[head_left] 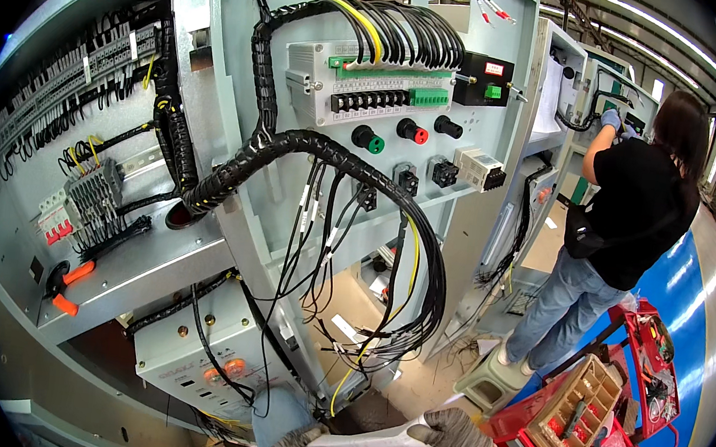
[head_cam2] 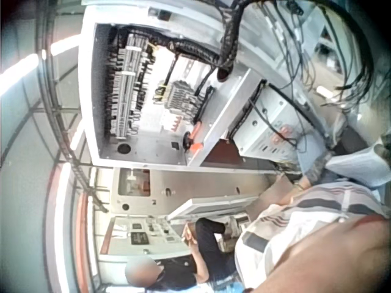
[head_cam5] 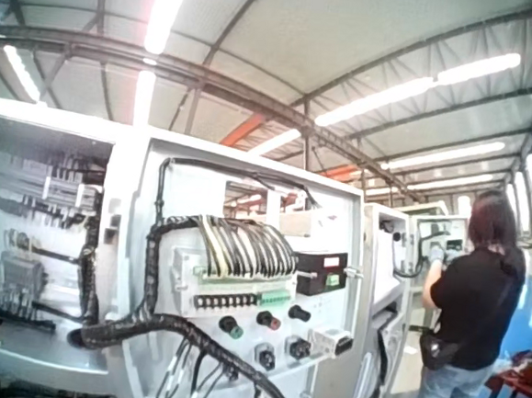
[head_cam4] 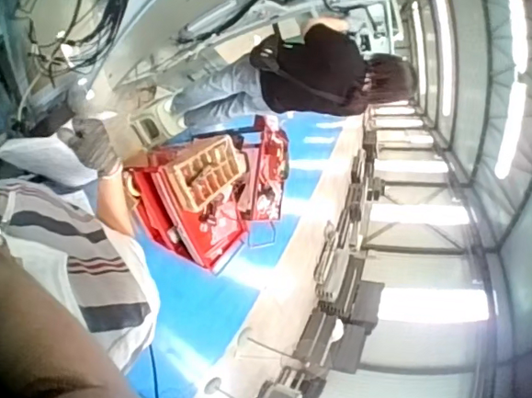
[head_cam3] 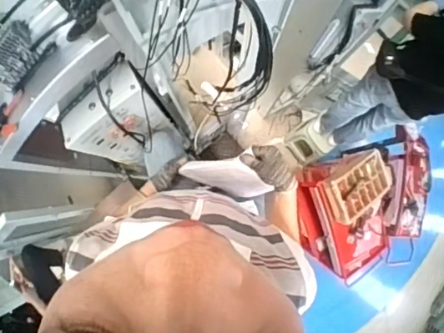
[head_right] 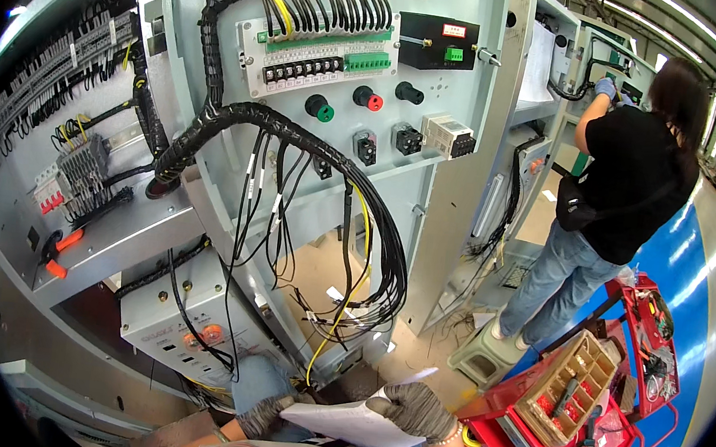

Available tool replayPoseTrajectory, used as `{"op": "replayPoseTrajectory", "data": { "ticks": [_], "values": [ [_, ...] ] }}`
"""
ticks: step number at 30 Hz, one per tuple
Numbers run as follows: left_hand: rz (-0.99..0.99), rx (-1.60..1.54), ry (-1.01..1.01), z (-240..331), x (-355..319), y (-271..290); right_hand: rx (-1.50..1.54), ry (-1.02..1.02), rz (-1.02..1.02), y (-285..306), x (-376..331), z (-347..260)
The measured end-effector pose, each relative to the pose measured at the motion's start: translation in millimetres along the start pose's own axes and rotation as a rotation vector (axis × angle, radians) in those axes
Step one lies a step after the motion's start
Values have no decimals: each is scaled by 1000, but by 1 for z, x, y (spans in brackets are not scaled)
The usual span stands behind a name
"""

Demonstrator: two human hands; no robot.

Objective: The person organizes and bundles wires inside an electrical control panel, referencing a schematic document. They separate, align, and secure wire bundles using zip ties while another person works nearby.

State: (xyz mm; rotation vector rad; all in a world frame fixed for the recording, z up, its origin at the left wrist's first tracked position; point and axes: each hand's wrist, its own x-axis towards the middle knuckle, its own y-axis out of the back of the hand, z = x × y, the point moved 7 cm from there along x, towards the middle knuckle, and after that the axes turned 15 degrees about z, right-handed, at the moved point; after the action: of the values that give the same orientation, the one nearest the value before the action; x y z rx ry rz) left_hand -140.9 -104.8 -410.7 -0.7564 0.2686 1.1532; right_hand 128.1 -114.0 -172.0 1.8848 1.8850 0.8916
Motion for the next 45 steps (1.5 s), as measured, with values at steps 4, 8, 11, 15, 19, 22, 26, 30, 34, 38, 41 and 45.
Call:
{"op": "replayPoseTrajectory", "data": {
  "ticks": [4, 8, 11, 15, 19, 22, 26, 30, 34, 38, 41, 45],
  "values": [
    [16, 70, -122, 13, -5, -7, 89, 7, -17, 0, 0, -5],
    [196, 118, -159, 19, -14, -7, 164, 70, 47, 1, 2, -6],
    [338, -29, -66, 16, -21, -5, 52, 96, 14, -4, 1, 12],
    [355, -93, -47, 30, -20, -19, 12, 96, 103, 16, -7, 38],
    [425, -195, 13, 24, -28, -8, 302, -804, 468, 7, -43, 204],
    [435, -171, -62, 29, -24, 10, -763, -290, 336, -36, -71, 284],
    [477, -78, -138, 50, -35, 8, -733, -842, -298, -136, -157, 343],
    [557, 48, -135, 43, -32, 21, -673, -871, -316, -165, -176, 361],
    [486, -12, -84, 34, -23, 26, -635, -863, -287, -170, -170, 366],
    [521, 56, -127, 29, -20, 34, -638, -865, -281, -170, -168, 376],
    [525, 83, -141, 31, -21, 32, -641, -869, -274, -171, -165, 379],
    [507, 80, -145, 29, -19, 33, -638, -857, -274, -174, -163, 380]
  ]
}}
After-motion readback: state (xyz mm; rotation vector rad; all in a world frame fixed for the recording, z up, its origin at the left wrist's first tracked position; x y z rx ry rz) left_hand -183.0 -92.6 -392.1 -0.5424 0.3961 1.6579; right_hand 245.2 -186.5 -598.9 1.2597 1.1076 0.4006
